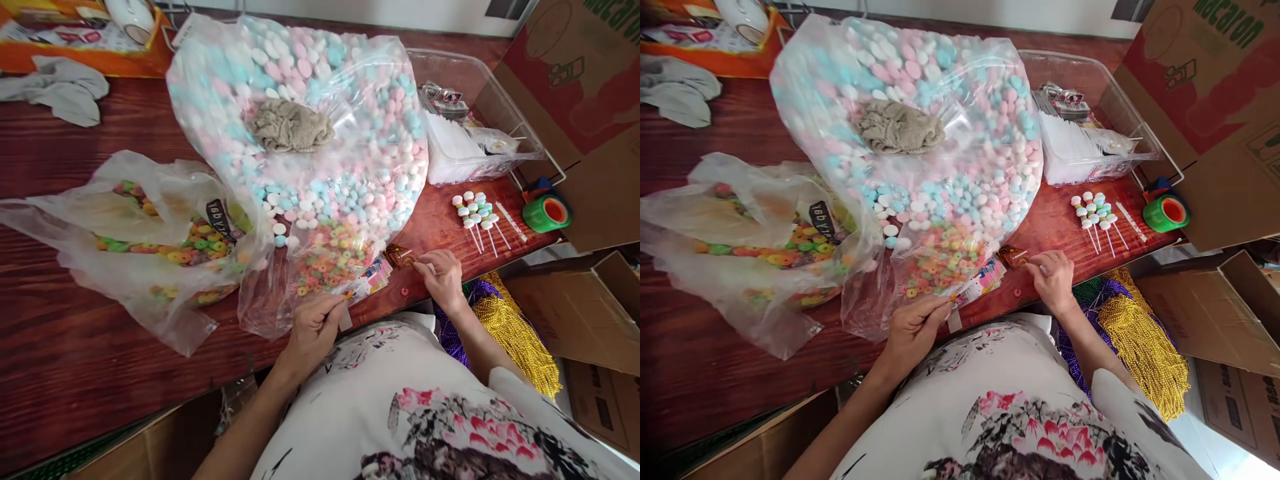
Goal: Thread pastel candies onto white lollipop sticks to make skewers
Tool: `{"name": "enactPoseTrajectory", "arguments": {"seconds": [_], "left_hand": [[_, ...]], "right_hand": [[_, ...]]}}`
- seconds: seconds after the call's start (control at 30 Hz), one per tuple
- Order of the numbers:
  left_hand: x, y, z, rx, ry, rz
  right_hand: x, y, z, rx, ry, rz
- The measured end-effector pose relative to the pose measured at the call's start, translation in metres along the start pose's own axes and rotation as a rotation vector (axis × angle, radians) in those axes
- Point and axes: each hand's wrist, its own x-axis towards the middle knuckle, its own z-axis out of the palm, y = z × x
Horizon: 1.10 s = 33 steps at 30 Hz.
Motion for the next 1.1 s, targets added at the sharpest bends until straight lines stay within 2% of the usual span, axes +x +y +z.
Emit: {"name": "enactPoseTrajectory", "arguments": {"seconds": [0.1,0.2,0.27,0.33,0.43,0.5,0.6,0.7,0.77,0.83,0.9,0.97,1.1], "left_hand": [[0.001,0.004,0.004,-0.301,0.093,-0.232],[-0.001,0.007,0.009,-0.503,0.138,-0.416],[-0.004,0.005,0.009,-0.568,0.165,-0.479],[-0.007,0.004,0.008,-0.581,0.195,-0.510],[-0.006,0.008,0.006,-0.544,0.203,-0.493],[-0.001,0.013,0.008,-0.531,0.187,-0.440],[0.008,0.017,0.012,-0.538,0.204,-0.366],[0.008,0.011,0.009,-0.506,0.304,-0.355],[0.004,0.003,0.001,-0.488,0.387,-0.393],[0.001,-0.004,-0.006,-0.491,0.443,-0.430],[0.001,-0.008,-0.010,-0.501,0.450,-0.437],[0.005,-0.008,-0.008,-0.497,0.423,-0.405],[0.019,-0.002,0.002,-0.437,0.377,-0.249]], "right_hand": [[0.005,0.012,0.007,-0.300,-0.121,0.053],[0.006,0.011,0.015,-0.455,-0.203,0.024],[0.004,0.009,0.012,-0.427,-0.203,-0.002],[0.000,0.004,0.003,-0.250,-0.149,-0.029],[-0.007,-0.018,-0.009,0.193,-0.047,-0.041],[-0.010,-0.043,-0.008,0.451,-0.071,-0.097],[-0.007,-0.078,0.009,0.664,-0.161,-0.228],[0.009,-0.086,0.031,0.713,-0.083,-0.171],[0.024,-0.077,0.038,0.643,-0.044,-0.118],[0.038,-0.066,0.038,0.551,-0.068,-0.087],[0.047,-0.061,0.033,0.537,-0.120,-0.050],[0.049,-0.065,0.029,0.619,-0.159,-0.043],[0.041,-0.086,0.027,0.807,-0.233,-0.088]]}}
